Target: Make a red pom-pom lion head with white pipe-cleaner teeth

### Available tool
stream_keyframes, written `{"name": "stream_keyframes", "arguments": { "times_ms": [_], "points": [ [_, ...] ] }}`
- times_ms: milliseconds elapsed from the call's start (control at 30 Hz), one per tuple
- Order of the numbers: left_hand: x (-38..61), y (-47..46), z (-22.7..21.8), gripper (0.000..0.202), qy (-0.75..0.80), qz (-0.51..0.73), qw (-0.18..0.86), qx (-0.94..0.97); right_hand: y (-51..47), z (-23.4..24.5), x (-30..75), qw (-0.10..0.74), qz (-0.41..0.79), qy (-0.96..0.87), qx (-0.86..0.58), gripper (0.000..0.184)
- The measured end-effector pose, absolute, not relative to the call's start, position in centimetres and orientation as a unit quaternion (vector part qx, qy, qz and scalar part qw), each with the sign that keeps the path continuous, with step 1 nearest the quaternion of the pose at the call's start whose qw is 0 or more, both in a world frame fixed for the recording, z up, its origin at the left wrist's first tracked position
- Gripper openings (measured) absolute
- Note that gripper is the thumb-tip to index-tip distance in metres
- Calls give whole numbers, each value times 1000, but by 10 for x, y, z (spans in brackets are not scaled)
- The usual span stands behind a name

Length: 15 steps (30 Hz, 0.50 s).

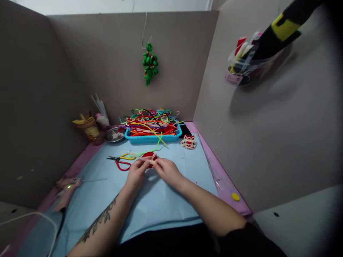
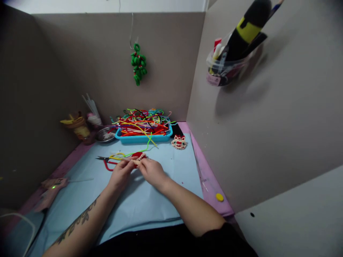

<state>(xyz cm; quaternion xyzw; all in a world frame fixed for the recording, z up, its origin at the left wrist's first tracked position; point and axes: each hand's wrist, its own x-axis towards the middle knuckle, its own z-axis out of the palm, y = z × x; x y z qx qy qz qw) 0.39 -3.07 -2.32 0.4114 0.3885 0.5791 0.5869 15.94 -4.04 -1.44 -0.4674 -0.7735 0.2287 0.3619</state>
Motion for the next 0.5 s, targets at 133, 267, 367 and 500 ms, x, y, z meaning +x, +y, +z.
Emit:
{"name": "stream_keyframes", "arguments": {
  "times_ms": [133, 267, 367, 500],
  "points": [
    [-11, -21, -22, 34, 382, 644, 567, 342, -39, -16, 161, 366, 235, -761, -481, 15],
    [-12, -21, -20, 43, 385, 645, 576, 323, -40, -16, 162, 370, 238, -756, -484, 16],
    [-4, -27, -21, 42, 382, 609, 592, 365, -41, -15, 161, 385, 246, -747, -484, 16],
    [2, -32, -25, 31, 387, 586, 586, 405, -43, -14, 160, 406, 238, -750, -466, 23]
  ]
}}
